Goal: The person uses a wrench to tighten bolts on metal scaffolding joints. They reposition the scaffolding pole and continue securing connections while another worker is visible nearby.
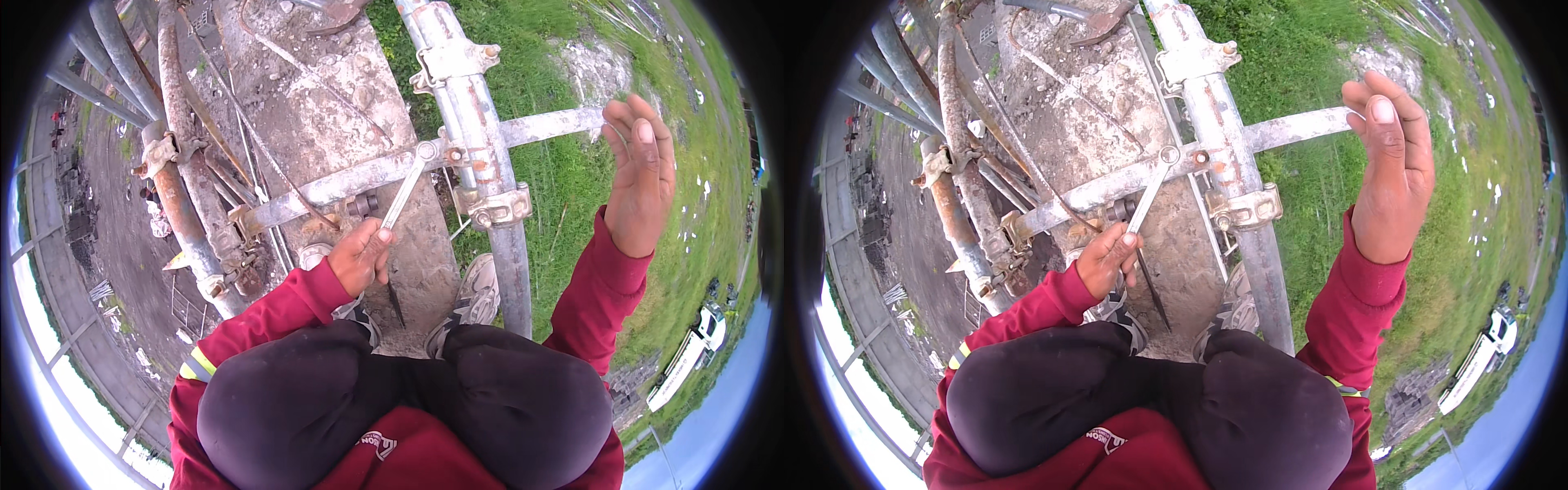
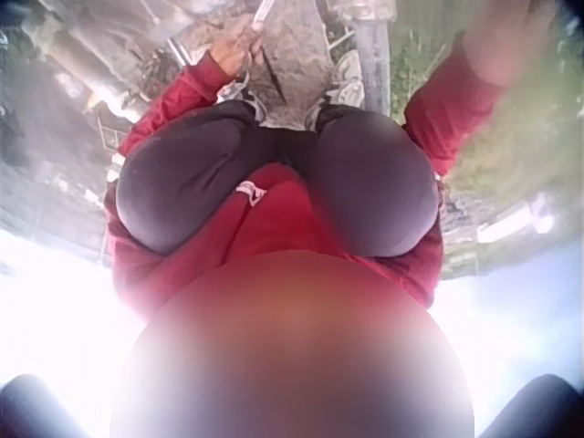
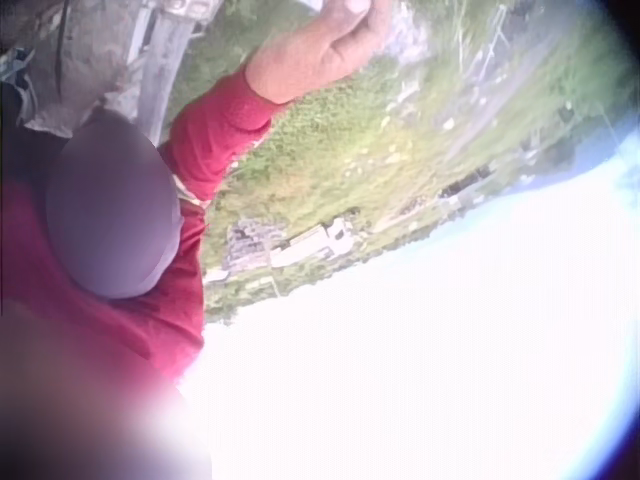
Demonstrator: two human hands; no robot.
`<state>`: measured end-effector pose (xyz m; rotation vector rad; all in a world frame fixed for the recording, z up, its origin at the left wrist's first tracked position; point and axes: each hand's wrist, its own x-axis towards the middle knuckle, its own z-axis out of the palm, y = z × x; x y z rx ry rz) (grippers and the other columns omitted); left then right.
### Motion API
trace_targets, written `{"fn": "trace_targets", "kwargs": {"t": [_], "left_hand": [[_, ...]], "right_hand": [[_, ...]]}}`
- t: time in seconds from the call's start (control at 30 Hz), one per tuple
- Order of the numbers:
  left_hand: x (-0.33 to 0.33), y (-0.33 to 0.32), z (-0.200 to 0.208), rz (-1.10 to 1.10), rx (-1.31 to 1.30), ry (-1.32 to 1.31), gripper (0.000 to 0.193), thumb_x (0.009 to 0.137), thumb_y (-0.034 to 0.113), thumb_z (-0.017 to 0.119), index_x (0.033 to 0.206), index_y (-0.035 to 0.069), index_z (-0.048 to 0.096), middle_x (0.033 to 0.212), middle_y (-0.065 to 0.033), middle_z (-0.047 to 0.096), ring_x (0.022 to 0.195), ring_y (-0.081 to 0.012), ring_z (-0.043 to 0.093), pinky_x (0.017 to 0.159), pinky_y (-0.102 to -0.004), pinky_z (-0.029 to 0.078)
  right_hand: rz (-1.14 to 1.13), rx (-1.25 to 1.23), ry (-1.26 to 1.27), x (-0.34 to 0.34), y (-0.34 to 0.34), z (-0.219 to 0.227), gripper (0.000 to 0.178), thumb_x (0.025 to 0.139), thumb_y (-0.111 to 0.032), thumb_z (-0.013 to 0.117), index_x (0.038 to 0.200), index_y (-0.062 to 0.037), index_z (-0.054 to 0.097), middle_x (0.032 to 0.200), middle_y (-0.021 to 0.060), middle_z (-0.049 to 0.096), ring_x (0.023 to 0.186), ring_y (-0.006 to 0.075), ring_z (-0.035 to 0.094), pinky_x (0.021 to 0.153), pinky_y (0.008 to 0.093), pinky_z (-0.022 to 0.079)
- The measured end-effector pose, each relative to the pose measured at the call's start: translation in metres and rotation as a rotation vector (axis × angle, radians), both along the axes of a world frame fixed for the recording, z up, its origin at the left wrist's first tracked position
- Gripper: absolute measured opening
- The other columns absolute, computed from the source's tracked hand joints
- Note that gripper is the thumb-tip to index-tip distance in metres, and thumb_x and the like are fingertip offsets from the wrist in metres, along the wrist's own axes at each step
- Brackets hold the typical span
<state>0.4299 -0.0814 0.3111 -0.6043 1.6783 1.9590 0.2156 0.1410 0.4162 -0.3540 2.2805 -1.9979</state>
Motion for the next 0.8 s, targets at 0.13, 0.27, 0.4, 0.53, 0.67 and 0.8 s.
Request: {"fn": "trace_targets", "kwargs": {"t": [0.13, 0.27, 0.4, 0.53, 0.67, 0.8], "left_hand": [[-0.002, 0.022, -0.012, -0.025, 0.07, -0.065, 0.04, 0.101, 0.041, 0.034, 0.101, 0.003, 0.046, 0.065, -0.0021, 0.041, 0.053, -0.0139, 0.05, 0.053, -0.0275, 0.046], [-0.008, 0.028, -0.007, -0.002, 0.053, -0.051, 0.041, 0.101, 0.042, 0.033, 0.102, 0.003, 0.045, 0.06, -0.0022, 0.042, 0.05, -0.013, 0.049, 0.05, -0.0285, 0.044], [-0.007, 0.028, -0.006, -0.058, 0.014, 0.039, 0.04, 0.101, 0.041, 0.032, 0.103, 0.003, 0.044, 0.061, -0.0016, 0.039, 0.05, -0.0128, 0.046, 0.049, -0.0275, 0.043], [-0.009, 0.032, -0.011, -0.077, -0.002, -0.106, 0.039, 0.101, 0.039, 0.033, 0.102, 0.002, 0.045, 0.06, -0.0017, 0.041, 0.049, -0.0131, 0.047, 0.049, -0.0287, 0.044], [-0.015, 0.043, -0.011, 0.012, 0.092, -0.128, 0.037, 0.101, 0.038, 0.034, 0.102, 0.002, 0.045, 0.061, -0.0023, 0.044, 0.047, -0.0129, 0.049, 0.049, -0.0296, 0.045], [-0.015, 0.036, -0.013, 0.041, 0.256, -0.185, 0.037, 0.101, 0.037, 0.036, 0.099, 0.002, 0.046, 0.063, -0.0027, 0.044, 0.049, -0.0127, 0.05, 0.05, -0.0285, 0.045]], "right_hand": [[0.082, 0.046, -0.206, 0.035, 0.001, -0.053, 0.032, 0.092, -0.019, 0.059, 0.118, -0.001, 0.056, 0.113, 0.0076, 0.059, 0.106, 0.0144, 0.054, 0.091, 0.0276, 0.042], [0.148, 0.101, -0.207, 0.056, -0.002, -0.095, 0.038, 0.087, -0.02, 0.067, 0.119, -0.0025, 0.056, 0.116, 0.0102, 0.053, 0.107, 0.0187, 0.051, 0.091, 0.0307, 0.04], [0.134, 0.176, -0.063, 0.057, -0.004, -0.1, 0.037, 0.086, -0.018, 0.067, 0.117, -0.0023, 0.056, 0.112, 0.011, 0.053, 0.104, 0.0212, 0.052, 0.088, 0.0318, 0.042], [0.162, 0.348, 0.07, 0.057, -0.008, -0.095, 0.035, 0.09, -0.017, 0.062, 0.121, -0.0014, 0.054, 0.118, 0.0125, 0.052, 0.108, 0.0232, 0.053, 0.094, 0.034, 0.042], [0.132, 0.298, 0.106, 0.058, -0.01, -0.098, 0.034, 0.085, -0.012, 0.066, 0.117, -0.0033, 0.056, 0.114, 0.0126, 0.052, 0.103, 0.0233, 0.054, 0.088, 0.0336, 0.044], [0.118, 0.272, 0.069, 0.057, -0.009, -0.101, 0.033, 0.084, -0.009, 0.067, 0.115, -0.004, 0.057, 0.112, 0.012, 0.053, 0.1, 0.0227, 0.055, 0.086, 0.0327, 0.045]]}}
